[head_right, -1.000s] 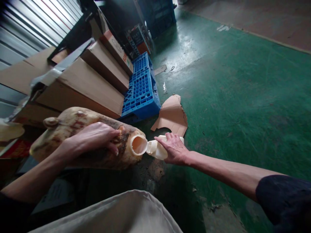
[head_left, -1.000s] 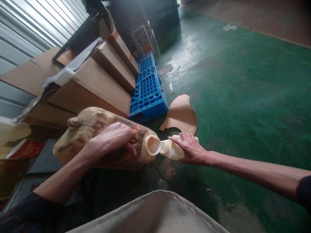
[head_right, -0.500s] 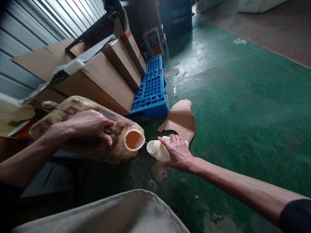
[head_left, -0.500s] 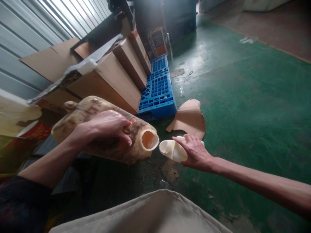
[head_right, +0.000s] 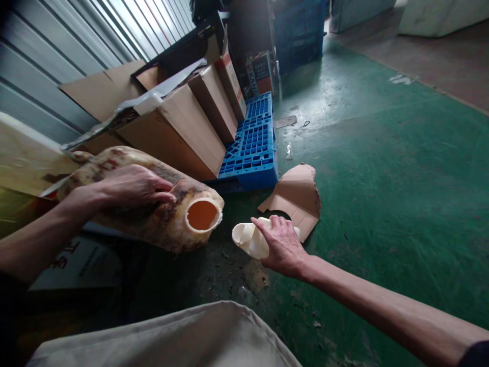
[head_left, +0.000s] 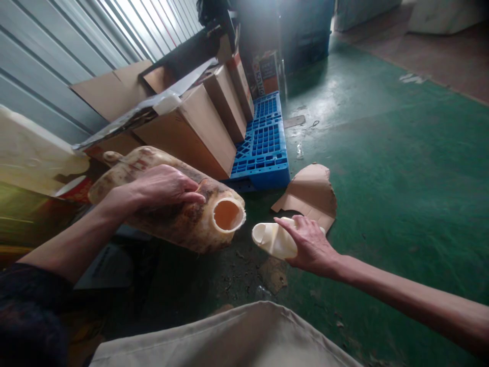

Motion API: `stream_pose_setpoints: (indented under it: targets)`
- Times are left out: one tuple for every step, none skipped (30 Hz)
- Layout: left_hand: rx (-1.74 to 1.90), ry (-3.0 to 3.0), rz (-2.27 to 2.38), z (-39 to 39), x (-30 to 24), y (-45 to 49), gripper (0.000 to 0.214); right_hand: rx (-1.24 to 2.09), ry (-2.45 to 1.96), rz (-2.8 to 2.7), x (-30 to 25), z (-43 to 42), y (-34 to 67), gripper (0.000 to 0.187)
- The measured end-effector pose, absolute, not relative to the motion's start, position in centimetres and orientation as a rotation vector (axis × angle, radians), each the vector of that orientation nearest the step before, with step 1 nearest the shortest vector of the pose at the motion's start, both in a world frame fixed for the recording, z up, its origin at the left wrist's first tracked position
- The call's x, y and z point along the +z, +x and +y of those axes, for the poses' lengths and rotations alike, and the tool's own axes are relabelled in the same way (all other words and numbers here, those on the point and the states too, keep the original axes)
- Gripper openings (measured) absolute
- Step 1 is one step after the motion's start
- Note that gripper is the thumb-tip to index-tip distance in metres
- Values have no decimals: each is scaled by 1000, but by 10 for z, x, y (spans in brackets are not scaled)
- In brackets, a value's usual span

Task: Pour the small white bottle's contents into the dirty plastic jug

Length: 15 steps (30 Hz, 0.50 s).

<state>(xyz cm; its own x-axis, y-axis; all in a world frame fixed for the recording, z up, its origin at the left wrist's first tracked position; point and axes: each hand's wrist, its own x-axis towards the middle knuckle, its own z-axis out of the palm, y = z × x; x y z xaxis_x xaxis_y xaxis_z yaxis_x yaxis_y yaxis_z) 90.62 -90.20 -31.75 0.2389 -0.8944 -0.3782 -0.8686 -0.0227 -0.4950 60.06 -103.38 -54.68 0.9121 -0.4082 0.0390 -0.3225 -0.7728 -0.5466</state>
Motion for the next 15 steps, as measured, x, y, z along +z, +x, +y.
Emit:
stream_pose_setpoints:
  targets:
    - [-59,-1880,1600,-899,-316,908,70,-215,-2526,514,-546,-1033,603,93]
    - [-64,-1891,1589,-896,-315,909,69,-222,-2530,505,-545,-1032,606,93]
    - [-68,-1900,1581,-893,-314,909,69,-227,-2535,498,-544,-1031,608,94]
    - [-74,-1908,1577,-891,-313,910,69,-230,-2540,492,-542,-1029,611,95]
    - [-82,-1913,1573,-889,-313,911,70,-230,-2544,490,-540,-1028,614,96]
    - [-92,-1919,1567,-886,-312,913,71,-228,-2545,489,-537,-1026,616,97]
    - [-102,-1927,1553,-884,-312,915,72,-229,-2544,489,-535,-1024,619,98]
    - [-111,-1937,1534,-881,-312,919,73,-227,-2541,487,-533,-1022,620,98]
    - [-116,-1950,1511,-877,-311,923,74,-224,-2536,488,-531,-1020,622,98]
    - [-128,-1963,1492,-871,-311,928,73,-222,-2530,491,-530,-1019,623,98]
    - [-156,-1972,1482,-865,-310,935,72,-215,-2524,491,-529,-1017,624,98]
    - [-199,-1976,1485,-857,-310,942,71,-209,-2519,497,-529,-1017,624,99]
    - [-252,-1976,1497,-848,-309,950,71,-203,-2515,501,-530,-1016,624,99]
    - [-310,-1976,1513,-839,-308,959,71,-198,-2514,503,-532,-1016,623,98]
    - [-362,-1982,1523,-831,-308,967,72,-196,-2513,504,-534,-1016,622,97]
